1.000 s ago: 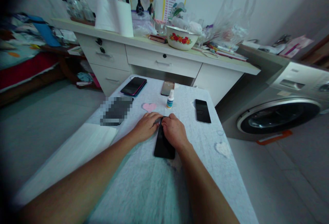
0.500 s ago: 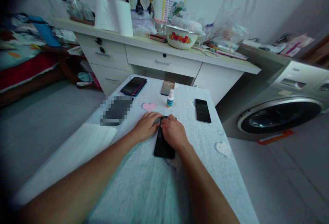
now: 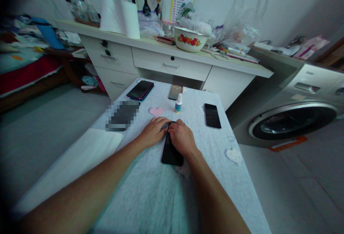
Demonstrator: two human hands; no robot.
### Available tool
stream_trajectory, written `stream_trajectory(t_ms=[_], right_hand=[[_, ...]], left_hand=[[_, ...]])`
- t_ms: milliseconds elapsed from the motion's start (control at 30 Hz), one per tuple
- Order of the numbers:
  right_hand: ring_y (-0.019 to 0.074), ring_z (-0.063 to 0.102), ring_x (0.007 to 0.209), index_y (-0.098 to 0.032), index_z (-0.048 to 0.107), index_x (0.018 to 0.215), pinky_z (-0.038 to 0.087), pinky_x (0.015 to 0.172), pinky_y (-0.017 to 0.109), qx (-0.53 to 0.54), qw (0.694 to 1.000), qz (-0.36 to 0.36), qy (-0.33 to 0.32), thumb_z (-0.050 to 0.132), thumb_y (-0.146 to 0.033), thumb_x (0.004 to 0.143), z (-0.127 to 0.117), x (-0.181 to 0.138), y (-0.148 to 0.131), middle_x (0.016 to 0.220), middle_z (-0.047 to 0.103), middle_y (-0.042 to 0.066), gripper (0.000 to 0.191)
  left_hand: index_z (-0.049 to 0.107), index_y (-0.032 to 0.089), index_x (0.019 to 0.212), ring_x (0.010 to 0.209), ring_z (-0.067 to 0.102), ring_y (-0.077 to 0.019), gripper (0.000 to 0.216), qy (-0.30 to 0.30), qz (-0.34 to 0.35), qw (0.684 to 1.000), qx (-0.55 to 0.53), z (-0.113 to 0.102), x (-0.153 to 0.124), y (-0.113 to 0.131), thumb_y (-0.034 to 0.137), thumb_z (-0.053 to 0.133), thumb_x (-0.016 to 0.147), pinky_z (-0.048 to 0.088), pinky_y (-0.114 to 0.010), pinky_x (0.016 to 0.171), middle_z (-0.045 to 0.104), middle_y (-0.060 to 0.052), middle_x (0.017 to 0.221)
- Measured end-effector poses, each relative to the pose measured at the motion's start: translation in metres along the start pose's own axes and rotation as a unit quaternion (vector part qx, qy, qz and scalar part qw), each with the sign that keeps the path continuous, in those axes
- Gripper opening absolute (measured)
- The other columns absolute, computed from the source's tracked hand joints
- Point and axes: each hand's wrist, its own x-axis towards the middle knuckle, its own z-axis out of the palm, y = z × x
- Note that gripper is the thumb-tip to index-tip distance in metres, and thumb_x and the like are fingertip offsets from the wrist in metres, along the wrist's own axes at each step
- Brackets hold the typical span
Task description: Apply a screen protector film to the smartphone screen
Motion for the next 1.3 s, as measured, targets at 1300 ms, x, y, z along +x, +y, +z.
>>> stream_trajectory(t_ms=[1300], right_hand=[[0.0139, 0.056, 0.083, -0.018, 0.066, 0.086, 0.038, 0.075, 0.024, 0.006, 0.999, -0.006, -0.031, 0.046, -0.021, 0.094, -0.0050, -0.0031, -0.0022, 0.092, 0.056, 0.005, 0.021]], left_hand=[[0.058, 0.021, 0.119, 0.118, 0.051, -0.0230, 0.035, -0.009, -0.011, 1.000, -0.004, -0.0035, -0.0004, 0.0031, 0.018, 0.050, 0.085, 0.039, -0.041, 0.104, 0.060, -0.007, 0.124]])
